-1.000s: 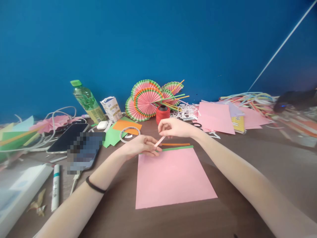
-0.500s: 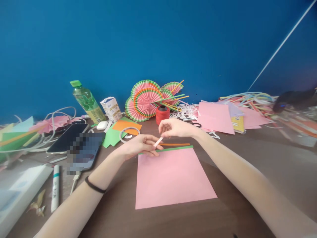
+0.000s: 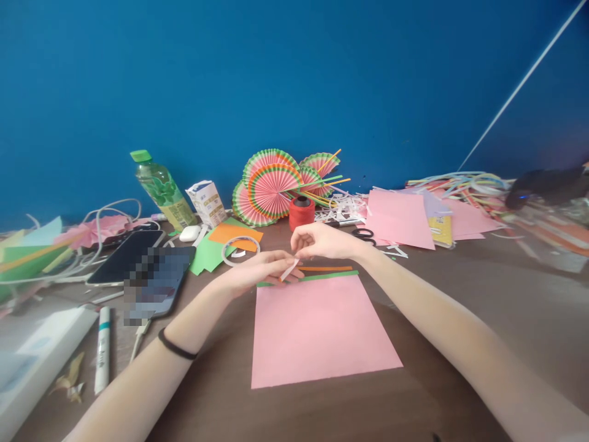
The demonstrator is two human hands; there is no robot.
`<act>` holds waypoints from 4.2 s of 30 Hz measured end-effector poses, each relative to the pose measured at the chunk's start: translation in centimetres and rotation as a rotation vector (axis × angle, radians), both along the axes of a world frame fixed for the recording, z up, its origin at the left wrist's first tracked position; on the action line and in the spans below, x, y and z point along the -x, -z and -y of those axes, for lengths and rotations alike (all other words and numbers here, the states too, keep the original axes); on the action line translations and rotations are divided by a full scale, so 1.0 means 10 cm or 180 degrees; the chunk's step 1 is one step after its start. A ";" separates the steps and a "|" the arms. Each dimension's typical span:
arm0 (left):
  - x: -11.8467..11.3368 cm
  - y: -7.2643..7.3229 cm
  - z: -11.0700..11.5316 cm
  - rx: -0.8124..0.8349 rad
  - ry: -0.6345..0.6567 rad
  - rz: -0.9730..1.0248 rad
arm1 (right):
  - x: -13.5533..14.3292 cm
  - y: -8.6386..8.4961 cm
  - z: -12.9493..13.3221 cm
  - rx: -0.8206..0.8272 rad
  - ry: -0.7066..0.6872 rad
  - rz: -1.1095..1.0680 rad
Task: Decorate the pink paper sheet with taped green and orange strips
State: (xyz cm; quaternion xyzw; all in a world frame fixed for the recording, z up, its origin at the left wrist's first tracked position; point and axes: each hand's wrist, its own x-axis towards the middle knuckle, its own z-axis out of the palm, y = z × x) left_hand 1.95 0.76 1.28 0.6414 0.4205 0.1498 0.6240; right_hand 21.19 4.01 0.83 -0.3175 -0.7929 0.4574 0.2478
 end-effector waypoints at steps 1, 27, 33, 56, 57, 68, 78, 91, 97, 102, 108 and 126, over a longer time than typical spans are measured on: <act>-0.01 0.02 0.00 -0.0101 -0.0072 -0.0006 | 0.01 0.00 0.01 -0.0008 -0.0017 -0.0027; 0.02 0.08 -0.07 -0.0563 -0.0543 0.0045 | 0.02 0.05 0.00 -0.0102 0.0476 0.0183; 0.12 0.13 -0.20 -0.0772 -0.0835 -0.0185 | -0.05 0.21 -0.01 -0.0707 0.0339 0.1229; 0.14 0.13 -0.20 -0.1061 -0.0490 -0.0434 | -0.04 0.26 -0.01 -0.0641 0.0675 0.0599; 0.14 0.13 -0.20 -0.1100 -0.0456 -0.0437 | -0.04 0.24 -0.01 -0.0499 0.0624 0.0497; 0.12 0.15 -0.16 -0.1455 -0.0355 -0.0550 | -0.02 0.17 0.05 -0.0201 0.0672 0.0104; 0.10 0.11 -0.16 -0.1220 -0.0527 -0.0195 | -0.01 0.18 0.03 -0.0274 0.0808 -0.0209; 0.08 0.12 -0.16 -0.0772 -0.0914 -0.0274 | -0.04 0.08 0.04 -0.0051 0.0663 -0.0471; 0.07 0.14 -0.15 -0.0895 -0.0772 -0.0447 | -0.01 0.05 0.11 0.0007 -0.0014 -0.0375; 0.05 0.10 -0.11 -0.0957 -0.0588 -0.0532 | 0.02 0.07 0.16 -0.0145 -0.0106 -0.0075; 0.01 0.06 -0.06 -0.0854 -0.0573 -0.0608 | 0.04 0.08 0.17 -0.0158 0.0018 -0.0123; 0.02 0.06 -0.06 -0.0728 -0.0580 -0.0541 | 0.04 0.11 0.15 -0.0145 0.0002 -0.0060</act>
